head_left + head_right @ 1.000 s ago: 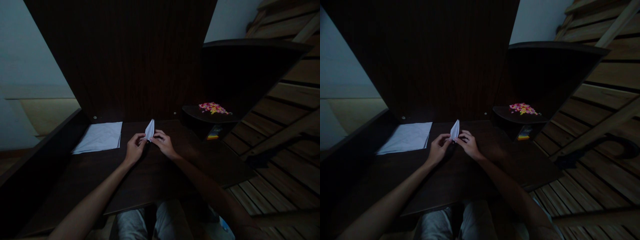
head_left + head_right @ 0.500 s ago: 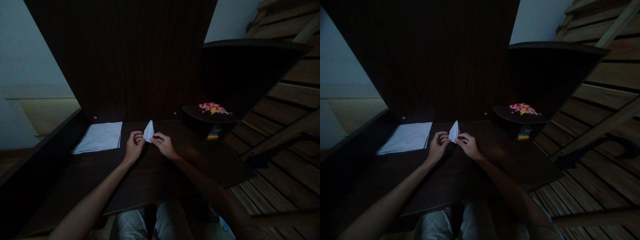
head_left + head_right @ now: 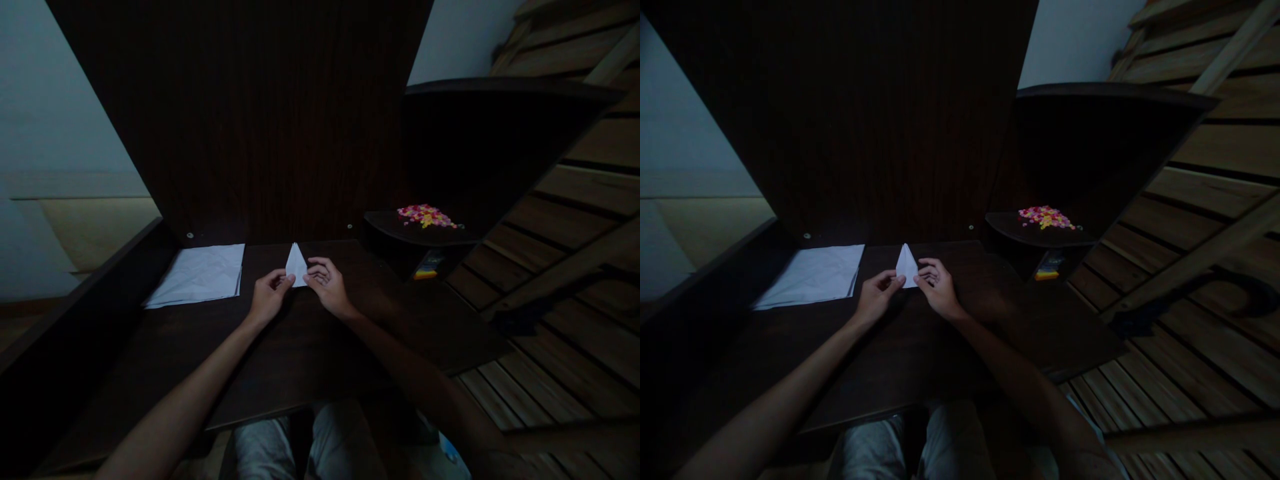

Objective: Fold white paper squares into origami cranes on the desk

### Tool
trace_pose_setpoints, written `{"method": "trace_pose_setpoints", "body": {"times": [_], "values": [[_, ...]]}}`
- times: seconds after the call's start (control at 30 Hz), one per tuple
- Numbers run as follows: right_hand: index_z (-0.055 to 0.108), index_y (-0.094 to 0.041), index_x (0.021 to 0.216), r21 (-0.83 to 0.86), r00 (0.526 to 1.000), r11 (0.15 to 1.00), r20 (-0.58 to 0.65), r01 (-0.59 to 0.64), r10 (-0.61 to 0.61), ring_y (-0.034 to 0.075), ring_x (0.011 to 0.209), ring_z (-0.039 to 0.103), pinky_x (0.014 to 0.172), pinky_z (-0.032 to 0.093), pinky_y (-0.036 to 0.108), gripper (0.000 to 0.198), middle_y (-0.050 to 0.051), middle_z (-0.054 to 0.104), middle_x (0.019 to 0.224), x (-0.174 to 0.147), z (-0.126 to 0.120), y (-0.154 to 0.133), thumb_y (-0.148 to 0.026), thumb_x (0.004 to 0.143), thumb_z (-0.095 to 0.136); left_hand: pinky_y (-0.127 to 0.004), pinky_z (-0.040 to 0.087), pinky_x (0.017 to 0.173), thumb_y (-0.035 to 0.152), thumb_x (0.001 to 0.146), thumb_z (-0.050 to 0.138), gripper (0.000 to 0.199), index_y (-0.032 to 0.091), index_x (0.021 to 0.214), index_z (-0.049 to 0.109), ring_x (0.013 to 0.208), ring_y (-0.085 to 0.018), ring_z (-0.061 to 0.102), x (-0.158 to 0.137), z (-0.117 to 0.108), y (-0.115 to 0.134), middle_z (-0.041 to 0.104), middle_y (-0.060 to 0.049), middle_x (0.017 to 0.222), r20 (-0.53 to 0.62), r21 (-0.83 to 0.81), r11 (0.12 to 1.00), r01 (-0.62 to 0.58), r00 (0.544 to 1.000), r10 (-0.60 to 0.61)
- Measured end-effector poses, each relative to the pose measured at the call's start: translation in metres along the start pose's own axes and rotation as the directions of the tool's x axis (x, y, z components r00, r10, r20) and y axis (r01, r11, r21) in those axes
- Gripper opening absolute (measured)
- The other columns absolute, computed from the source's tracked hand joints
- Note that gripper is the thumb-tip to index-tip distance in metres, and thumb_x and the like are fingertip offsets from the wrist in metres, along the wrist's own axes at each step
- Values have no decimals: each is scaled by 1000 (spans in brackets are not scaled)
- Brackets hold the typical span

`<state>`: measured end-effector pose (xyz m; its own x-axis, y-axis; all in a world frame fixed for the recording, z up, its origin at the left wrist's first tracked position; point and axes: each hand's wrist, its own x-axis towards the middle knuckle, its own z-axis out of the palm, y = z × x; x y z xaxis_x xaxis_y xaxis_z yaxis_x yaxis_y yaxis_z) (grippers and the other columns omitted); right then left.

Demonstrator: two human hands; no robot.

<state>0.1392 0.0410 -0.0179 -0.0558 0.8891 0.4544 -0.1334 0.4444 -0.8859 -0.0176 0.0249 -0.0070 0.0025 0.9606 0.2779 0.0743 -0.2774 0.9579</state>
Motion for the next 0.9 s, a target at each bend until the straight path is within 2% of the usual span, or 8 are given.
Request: {"method": "trace_pose_setpoints", "body": {"times": [0.3, 0.53, 0.73, 0.9], "values": [[60, -19, 95, 6, 995, 995, -3, -98, 98, 13, 67, 61, 65, 49, 26, 34, -1, 63, 70, 2, -2, -1, -33, 67, 73, -28, 46, 65, 45, 70, 69, 32, 14, 78, 70, 66, -17, 60, -1, 0, 4, 68, -2, 71, 43, -17, 1000, 15, 999, -14], [63, -18, 82, 2, 992, 992, -3, -127, 127, 13, 60, 59, 57, 48, 25, 29, 0, 63, 66, 2, -2, 0, -36, 63, 76, -25, 40, 58, 49, 73, 65, 36, 13, 71, 70, 58, -14, 53, -2, -1, 2, 63, -1, 62, 27, 108, 994, -14, 1000, 11], [64, -19, 77, -12, 991, 991, -2, -131, 131, 13, 57, 57, 53, 47, 25, 26, 0, 63, 64, 2, -3, -2, -38, 64, 75, -26, 42, 64, 48, 72, 66, 35, 14, 72, 72, 66, -17, 57, -1, -3, 1, 67, -2, 69, 75, 79, 997, 4, 997, -10], [63, -19, 73, 13, 984, 984, 4, -177, 177, 14, 58, 57, 53, 46, 25, 27, 0, 62, 63, 4, -2, -4, -40, 61, 76, -25, 41, 60, 50, 70, 67, 37, 13, 70, 71, 62, -16, 54, 0, -3, -1, 65, -1, 65, 66, 60, 998, 34, 997, -38]]}}
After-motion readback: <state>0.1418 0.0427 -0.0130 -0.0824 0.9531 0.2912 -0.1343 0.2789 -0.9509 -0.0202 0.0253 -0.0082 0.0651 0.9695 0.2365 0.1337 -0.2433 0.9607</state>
